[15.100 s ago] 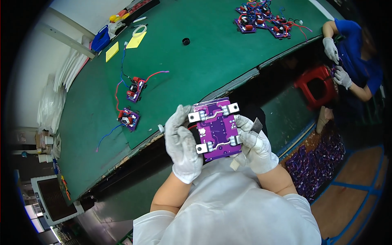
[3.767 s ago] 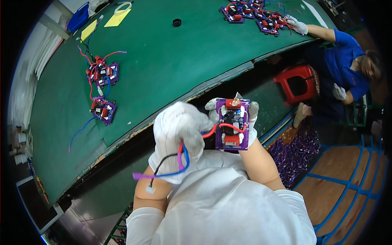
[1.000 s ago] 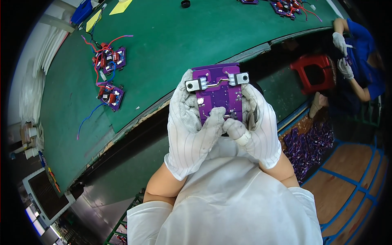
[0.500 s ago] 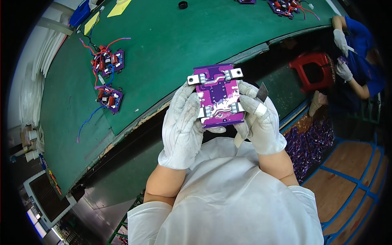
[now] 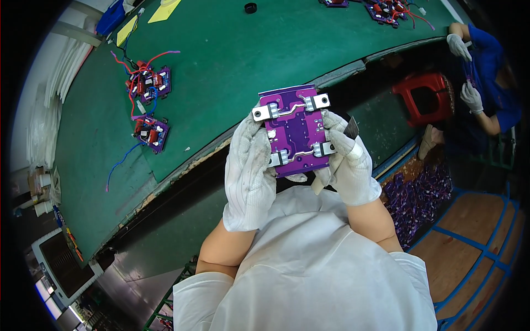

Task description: The person assembles electronic components onto purple circuit board housings by hand, then organizes the assembled units on a workbench.

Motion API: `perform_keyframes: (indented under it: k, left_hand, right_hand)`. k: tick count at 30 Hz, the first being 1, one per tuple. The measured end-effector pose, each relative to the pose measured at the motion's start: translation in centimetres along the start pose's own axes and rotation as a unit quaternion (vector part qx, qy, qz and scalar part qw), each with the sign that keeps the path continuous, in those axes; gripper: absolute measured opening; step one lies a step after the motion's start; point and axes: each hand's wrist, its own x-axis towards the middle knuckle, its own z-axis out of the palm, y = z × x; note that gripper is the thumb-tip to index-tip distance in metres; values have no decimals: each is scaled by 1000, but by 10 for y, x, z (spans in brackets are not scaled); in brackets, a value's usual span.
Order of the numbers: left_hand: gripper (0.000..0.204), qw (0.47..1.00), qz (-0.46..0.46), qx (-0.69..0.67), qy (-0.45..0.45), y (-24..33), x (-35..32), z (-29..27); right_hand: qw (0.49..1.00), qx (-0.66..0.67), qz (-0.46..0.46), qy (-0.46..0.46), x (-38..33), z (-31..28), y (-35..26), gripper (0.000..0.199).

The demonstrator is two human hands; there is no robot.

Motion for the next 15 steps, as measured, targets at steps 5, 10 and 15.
perform_keyframes:
  k: [5,10,15]
  left_hand:
    - [42,1000,-4,-8,18,-3,-3,-1]
    - [45,973,-69,-221,25,5,-4,7]
    - [49,961,-69,-267,23,5,-8,6]
  right_hand:
    - [999,-11,-35,-12,1,3,5,49]
    - [997,13,-27,68,-4,7,8,52]
    - [997,43,-24,-53,-7,-4,11,48]
